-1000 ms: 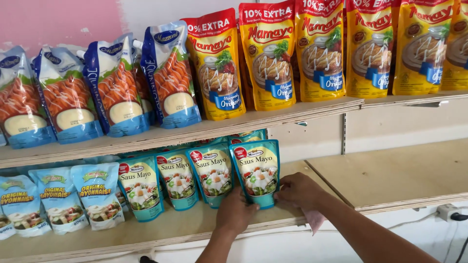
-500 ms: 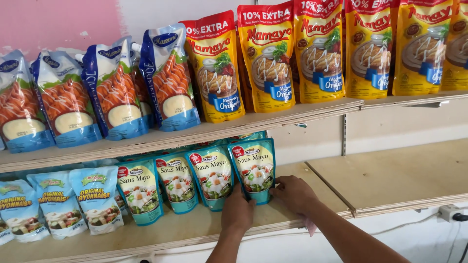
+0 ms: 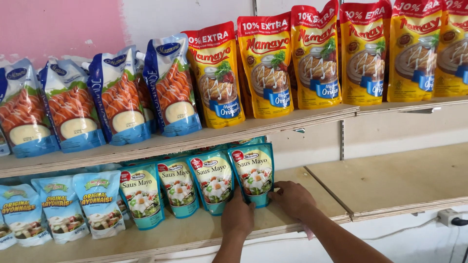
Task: Wipe sauce pouches with a cloth and arrange them neatly on the shelf.
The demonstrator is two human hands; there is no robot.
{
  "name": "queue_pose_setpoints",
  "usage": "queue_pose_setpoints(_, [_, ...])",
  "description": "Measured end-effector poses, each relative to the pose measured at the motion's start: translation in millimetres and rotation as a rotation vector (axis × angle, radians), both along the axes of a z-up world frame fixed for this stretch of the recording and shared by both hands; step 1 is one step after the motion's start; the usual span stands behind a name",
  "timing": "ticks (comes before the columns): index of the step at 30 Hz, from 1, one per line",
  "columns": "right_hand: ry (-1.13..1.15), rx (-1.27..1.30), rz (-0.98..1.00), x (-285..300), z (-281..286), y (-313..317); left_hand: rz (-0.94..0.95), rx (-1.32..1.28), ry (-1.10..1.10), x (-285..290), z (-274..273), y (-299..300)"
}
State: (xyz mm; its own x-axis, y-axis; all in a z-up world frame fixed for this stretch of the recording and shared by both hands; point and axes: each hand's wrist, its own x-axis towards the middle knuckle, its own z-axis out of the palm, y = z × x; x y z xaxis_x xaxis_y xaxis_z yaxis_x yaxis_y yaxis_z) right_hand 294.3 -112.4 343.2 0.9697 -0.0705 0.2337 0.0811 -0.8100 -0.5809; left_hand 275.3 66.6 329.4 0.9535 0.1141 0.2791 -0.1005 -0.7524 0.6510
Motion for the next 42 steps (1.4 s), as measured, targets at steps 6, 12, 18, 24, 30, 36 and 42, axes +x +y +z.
queue_pose_setpoints(6, [0.015,-0.036,-0.025,6.8,-9.3,-1.4,-0.022,-0.033,-0.039,6.0,-9.0,2.0])
queue_pose_setpoints(12, [-0.015,-0.218,0.005,-20.5,-12.9,0.3,-0.047,-0.064,-0.133,-28.7,4.7,3.1])
queue_pose_setpoints(18, [0.076,-0.483,-0.109,-55.3,-22.6,1.2,-0.075,0.203,-0.3,-24.3,-42.2,14.3])
queue_pose_setpoints(24, [-0.297,-0.436,0.011,-78.8,-49.2,-8.1,-0.036,0.421,-0.623,-33.6,-87.9,13.3])
queue_pose_setpoints(30, [-0.273,-0.472,0.203,-83.1,-65.0,-28.2,-0.05,0.553,-0.206,-80.7,-56.7,7.3])
queue_pose_setpoints(36, [-0.347,-0.416,0.223,-75.9,-71.9,-26.6,-0.06,0.527,-0.136,-92.5,-51.5,5.8])
queue_pose_setpoints(42, [-0.293,-0.422,0.195,-77.0,-72.2,-25.6,-0.068,0.528,-0.101,-96.2,-51.6,7.3])
